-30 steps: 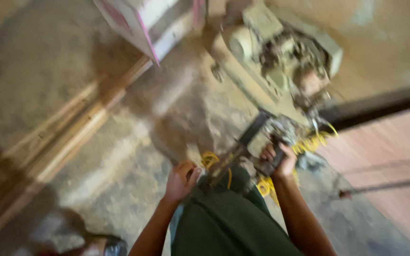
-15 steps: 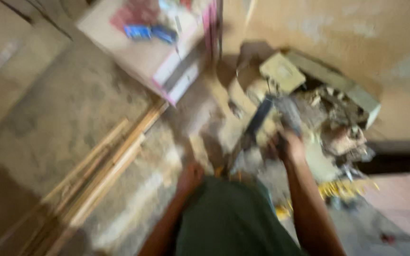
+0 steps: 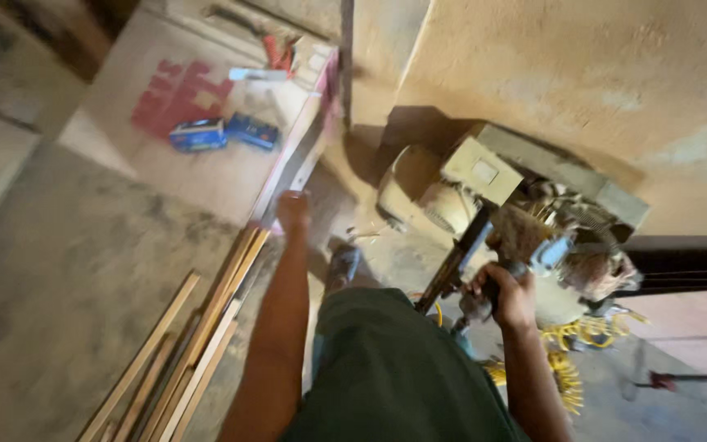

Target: The person uses a pneumatic nail gun to fasten thin wooden strips onto a large plywood panel frame, positioning each strip by hand and driving nails along it. They reposition the panel, add strips across its face, and at one point handle a small metal piece near a grinding machine before resuming nailing.

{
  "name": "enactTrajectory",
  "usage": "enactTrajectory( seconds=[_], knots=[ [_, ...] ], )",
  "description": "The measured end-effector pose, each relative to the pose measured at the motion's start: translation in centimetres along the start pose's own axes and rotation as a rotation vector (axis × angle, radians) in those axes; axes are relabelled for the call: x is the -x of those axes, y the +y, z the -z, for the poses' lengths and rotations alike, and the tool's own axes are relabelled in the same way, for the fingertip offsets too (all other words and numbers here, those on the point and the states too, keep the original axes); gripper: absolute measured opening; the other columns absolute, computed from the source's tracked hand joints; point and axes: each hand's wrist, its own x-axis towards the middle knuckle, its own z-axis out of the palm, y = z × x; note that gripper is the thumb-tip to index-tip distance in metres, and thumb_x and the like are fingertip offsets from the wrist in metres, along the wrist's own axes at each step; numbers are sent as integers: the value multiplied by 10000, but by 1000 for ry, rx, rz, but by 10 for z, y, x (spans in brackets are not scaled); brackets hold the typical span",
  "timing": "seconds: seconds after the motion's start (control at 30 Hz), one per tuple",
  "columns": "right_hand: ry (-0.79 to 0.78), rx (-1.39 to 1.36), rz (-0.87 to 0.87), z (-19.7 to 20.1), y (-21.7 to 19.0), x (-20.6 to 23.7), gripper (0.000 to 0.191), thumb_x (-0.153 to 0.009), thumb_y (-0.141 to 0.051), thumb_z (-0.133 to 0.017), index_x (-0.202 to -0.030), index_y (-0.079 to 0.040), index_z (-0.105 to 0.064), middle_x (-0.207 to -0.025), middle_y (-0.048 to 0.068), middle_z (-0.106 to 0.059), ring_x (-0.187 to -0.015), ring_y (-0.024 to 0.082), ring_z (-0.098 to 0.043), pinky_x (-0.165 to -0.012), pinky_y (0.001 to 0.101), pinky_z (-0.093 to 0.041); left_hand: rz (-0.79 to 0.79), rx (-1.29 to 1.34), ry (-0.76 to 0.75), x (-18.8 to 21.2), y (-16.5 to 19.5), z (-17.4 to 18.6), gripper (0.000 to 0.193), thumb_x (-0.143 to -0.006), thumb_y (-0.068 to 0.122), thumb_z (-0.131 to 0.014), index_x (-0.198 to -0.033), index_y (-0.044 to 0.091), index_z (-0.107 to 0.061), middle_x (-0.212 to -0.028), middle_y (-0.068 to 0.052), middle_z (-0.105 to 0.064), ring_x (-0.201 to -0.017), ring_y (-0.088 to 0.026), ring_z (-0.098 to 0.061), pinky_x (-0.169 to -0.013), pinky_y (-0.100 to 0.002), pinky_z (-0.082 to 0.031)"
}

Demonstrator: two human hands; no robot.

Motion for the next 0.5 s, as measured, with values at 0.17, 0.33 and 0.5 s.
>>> enactTrajectory(
  seconds=[0.17, 0.33, 0.5],
  knots=[
    [127, -17, 32, -40, -21, 19, 430, -927, -21, -506, -1353, 44, -505, -722, 110, -552, -617, 231, -577, -637, 454, -565, -97, -228, 206, -84, 30, 14, 367, -875, 376, -734, -940, 16, -723, -910, -203, -738, -857, -415, -717, -759, -529, -571],
    [248, 9, 60, -64, -33, 50, 491, -901, 16, -496, -1390, 46, -469, -715, 120, -537, -610, 251, -570, -630, 465, -542, -53, -307, 70, -82, 38, 9, 338, -869, 339, -725, -908, 3, -703, -883, -233, -722, -811, -413, -721, -716, -509, -583],
    [253, -64, 64, -67, -41, 47, 513, -899, 18, -494, -1409, 51, -454, -720, 116, -537, -593, 235, -549, -645, 442, -540, -80, -266, 90, -82, 44, 6, 210, -933, 227, -673, -841, 39, -679, -863, -216, -716, -789, -424, -706, -703, -541, -568]
  ],
)
